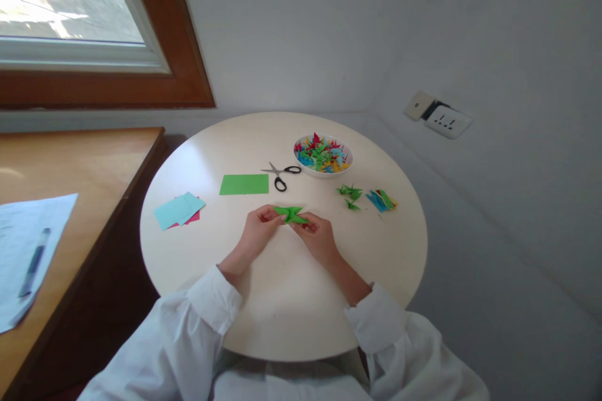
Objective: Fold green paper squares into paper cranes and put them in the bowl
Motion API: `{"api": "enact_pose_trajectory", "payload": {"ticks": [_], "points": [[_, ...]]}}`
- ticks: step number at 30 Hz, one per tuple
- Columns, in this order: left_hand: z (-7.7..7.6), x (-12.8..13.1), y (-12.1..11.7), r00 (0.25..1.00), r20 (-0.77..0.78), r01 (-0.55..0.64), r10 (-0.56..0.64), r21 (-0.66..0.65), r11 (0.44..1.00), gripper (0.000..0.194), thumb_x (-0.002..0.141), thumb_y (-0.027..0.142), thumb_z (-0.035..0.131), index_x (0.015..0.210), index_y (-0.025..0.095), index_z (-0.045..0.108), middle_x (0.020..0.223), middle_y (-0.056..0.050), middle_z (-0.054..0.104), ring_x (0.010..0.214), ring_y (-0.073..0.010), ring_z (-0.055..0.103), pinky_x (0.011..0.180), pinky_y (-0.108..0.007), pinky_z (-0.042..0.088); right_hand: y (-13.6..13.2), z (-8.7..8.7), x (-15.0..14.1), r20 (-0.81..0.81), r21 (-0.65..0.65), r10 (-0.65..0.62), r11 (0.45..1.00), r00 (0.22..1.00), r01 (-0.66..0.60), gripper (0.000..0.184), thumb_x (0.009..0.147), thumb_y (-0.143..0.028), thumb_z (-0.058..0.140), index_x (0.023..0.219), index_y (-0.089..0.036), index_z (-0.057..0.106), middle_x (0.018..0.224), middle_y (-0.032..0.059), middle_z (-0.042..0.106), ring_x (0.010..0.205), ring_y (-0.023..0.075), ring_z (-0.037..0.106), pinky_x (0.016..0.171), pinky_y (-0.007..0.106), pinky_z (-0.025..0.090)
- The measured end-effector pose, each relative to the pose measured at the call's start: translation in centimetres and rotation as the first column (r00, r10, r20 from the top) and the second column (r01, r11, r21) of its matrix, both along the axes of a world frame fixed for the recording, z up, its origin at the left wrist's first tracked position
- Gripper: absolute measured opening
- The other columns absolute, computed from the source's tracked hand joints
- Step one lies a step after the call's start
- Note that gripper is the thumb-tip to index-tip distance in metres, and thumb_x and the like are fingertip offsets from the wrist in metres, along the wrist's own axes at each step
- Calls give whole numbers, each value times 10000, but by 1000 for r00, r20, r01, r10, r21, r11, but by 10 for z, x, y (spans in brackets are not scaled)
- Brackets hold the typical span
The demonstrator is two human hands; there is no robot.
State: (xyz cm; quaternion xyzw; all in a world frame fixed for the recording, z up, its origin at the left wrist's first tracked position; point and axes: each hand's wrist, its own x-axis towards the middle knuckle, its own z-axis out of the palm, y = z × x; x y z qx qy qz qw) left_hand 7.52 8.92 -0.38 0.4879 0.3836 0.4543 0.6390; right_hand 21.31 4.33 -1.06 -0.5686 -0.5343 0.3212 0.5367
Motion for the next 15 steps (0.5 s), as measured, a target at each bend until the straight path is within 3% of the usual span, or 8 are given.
{"api": "enact_pose_trajectory", "payload": {"ticks": [8,15], "points": [[-4,-3,0,991,-46,131,-127,80,988,109,637,236,704,671,140,664,642,-2,637,581,-105,525,575,-226,391,2,-3,1,-33,0,-12,1000,999,12,149,652,-306,639,706,-169,662,631,7,622,543,122,506,526,243,417],[-4,-3,-1,986,-91,152,-141,124,981,134,668,264,682,694,133,674,671,-24,649,615,-127,553,595,-241,408,3,-3,2,-60,-2,9,1000,998,-9,165,654,-328,644,698,-170,656,646,10,634,575,132,533,542,244,426]]}}
